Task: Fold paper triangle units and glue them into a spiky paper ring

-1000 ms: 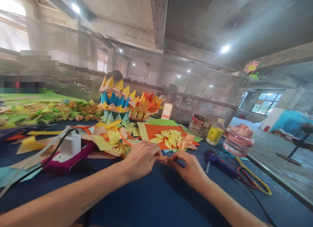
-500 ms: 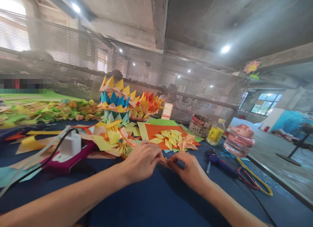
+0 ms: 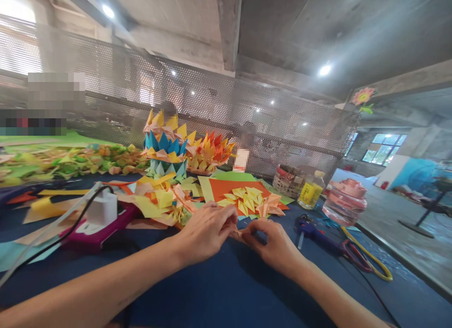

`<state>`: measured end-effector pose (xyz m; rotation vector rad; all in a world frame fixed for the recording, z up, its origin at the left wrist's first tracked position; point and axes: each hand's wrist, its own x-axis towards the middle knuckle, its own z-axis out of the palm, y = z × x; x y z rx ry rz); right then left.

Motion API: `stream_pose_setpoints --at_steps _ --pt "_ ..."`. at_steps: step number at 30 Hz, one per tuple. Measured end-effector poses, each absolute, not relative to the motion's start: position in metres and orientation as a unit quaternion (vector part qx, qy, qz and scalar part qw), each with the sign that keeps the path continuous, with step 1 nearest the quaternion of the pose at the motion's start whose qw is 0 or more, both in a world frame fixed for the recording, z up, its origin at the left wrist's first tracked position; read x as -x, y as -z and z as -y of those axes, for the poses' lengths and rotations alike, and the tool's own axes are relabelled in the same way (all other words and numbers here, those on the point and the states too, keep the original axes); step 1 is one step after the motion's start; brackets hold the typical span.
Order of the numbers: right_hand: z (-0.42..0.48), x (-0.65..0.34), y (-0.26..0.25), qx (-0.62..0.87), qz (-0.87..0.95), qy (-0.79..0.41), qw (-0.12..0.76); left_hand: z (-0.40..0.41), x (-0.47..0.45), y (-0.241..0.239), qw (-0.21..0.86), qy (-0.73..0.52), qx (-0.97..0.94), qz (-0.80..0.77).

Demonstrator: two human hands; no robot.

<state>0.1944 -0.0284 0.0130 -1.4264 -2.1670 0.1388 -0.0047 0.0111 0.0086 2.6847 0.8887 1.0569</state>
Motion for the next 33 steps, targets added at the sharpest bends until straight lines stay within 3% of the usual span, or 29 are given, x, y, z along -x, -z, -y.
stream_pose_setpoints --at_steps 6,12,23,33 --pt "0.032 -0.193 -0.017 0.519 0.792 -0.081 0.310 -0.008 0.004 -0.008 0.069 -0.366 -0.894 -0.251" --pt "0.029 -0.191 -0.011 0.514 0.802 -0.110 0.285 -0.006 0.001 -0.004 0.073 -0.385 -0.894 -0.217" --pt "0.034 -0.188 -0.006 0.480 0.833 0.042 0.272 -0.009 -0.002 0.000 0.048 -0.349 -0.909 -0.224" --pt "0.035 -0.185 -0.007 0.452 0.856 0.035 0.249 -0.010 -0.003 0.000 0.022 -0.335 -0.914 -0.227"
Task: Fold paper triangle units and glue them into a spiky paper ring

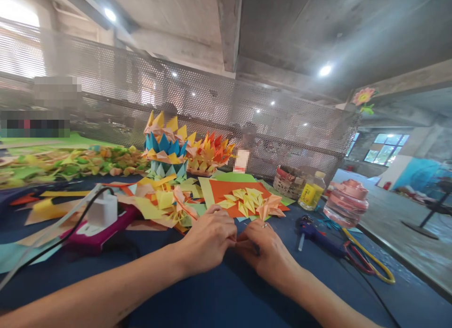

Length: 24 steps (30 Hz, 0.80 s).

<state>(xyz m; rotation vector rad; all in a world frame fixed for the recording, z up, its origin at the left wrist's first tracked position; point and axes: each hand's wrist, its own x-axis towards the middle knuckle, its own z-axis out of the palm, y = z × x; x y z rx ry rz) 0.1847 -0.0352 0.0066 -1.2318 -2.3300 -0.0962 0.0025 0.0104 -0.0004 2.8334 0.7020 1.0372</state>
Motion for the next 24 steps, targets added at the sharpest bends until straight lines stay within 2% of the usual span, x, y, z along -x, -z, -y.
stream_pose_setpoints --at_steps 6,14,18,24 --pt "0.0352 -0.1841 -0.0049 0.427 0.865 0.032 0.260 -0.0102 -0.0027 0.0021 -0.024 -0.317 -0.926 -0.202" --pt "0.0321 -0.1852 -0.0014 0.431 0.866 0.046 0.249 -0.0101 -0.0021 -0.0010 -0.154 -0.295 -0.936 -0.116" --pt "0.0344 -0.1851 -0.0019 0.451 0.862 0.047 0.227 -0.0117 -0.0021 -0.0027 -0.167 -0.300 -0.933 -0.108" --pt "0.0352 -0.1869 -0.0044 0.456 0.856 0.041 0.240 -0.0162 0.0000 -0.0027 -0.147 -0.313 -0.932 -0.107"
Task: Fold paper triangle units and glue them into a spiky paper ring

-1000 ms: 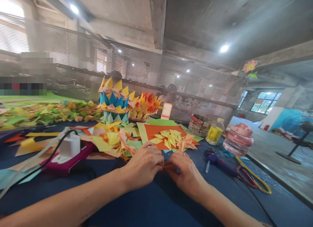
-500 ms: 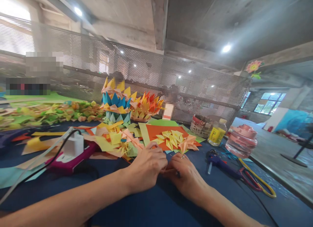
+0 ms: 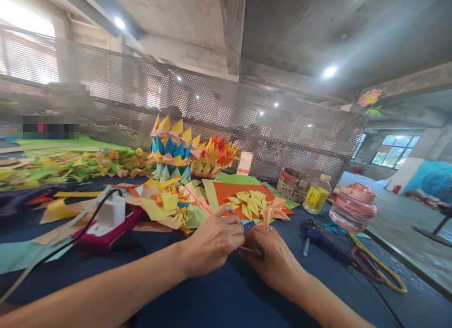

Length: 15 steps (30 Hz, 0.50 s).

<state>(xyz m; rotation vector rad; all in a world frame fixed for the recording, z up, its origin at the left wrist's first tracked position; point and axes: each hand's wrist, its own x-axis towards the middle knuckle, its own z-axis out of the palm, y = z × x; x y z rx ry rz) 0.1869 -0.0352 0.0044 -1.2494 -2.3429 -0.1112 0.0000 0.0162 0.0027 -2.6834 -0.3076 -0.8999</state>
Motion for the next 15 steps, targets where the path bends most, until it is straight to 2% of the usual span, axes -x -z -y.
stream_pose_setpoints --at_steps 10,15 --pt "0.0349 -0.1881 -0.0039 0.459 0.849 0.045 0.257 -0.0170 -0.0017 -0.0014 0.015 0.342 0.919 0.197" --pt "0.0348 -0.1867 -0.0032 0.443 0.852 0.042 0.276 -0.0144 -0.0015 -0.0028 0.066 0.337 0.925 0.160"
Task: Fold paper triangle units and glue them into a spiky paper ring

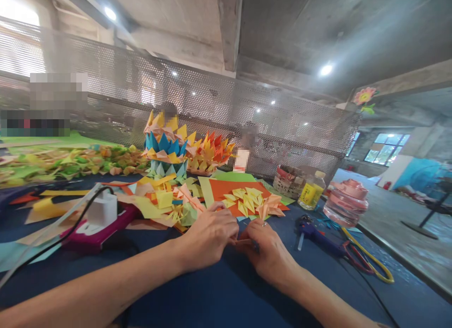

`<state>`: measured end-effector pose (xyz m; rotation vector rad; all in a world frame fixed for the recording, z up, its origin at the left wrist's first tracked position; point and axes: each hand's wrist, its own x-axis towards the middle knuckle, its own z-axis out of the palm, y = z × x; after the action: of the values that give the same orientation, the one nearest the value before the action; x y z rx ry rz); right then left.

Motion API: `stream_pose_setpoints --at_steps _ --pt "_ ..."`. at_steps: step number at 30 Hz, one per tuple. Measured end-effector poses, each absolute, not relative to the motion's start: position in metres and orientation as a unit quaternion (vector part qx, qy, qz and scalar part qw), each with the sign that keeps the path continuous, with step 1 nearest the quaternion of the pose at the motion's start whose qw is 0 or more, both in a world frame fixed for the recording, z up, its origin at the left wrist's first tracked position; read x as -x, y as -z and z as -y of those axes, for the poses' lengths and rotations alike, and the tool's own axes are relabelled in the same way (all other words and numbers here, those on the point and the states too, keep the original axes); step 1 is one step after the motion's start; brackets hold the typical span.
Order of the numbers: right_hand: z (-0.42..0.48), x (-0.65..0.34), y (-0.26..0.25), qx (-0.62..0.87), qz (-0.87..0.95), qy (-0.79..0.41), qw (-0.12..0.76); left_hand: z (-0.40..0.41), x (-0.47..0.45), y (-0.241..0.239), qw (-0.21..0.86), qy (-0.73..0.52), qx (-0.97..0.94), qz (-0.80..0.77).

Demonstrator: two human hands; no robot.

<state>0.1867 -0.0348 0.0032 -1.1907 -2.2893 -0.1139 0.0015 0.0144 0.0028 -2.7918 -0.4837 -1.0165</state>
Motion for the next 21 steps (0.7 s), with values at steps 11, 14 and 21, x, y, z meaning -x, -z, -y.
stream_pose_setpoints --at_steps 11,14,21 --pt "0.0339 -0.1898 -0.0042 0.430 0.859 0.035 0.275 -0.0159 0.0031 -0.0057 0.192 0.305 0.929 0.079" --pt "0.0346 -0.1891 -0.0036 0.432 0.863 0.032 0.261 -0.0162 0.0027 -0.0062 0.195 0.293 0.933 0.078" --pt "0.0352 -0.1882 -0.0067 0.452 0.851 0.043 0.265 -0.0139 0.0041 -0.0040 0.037 0.327 0.927 0.180"
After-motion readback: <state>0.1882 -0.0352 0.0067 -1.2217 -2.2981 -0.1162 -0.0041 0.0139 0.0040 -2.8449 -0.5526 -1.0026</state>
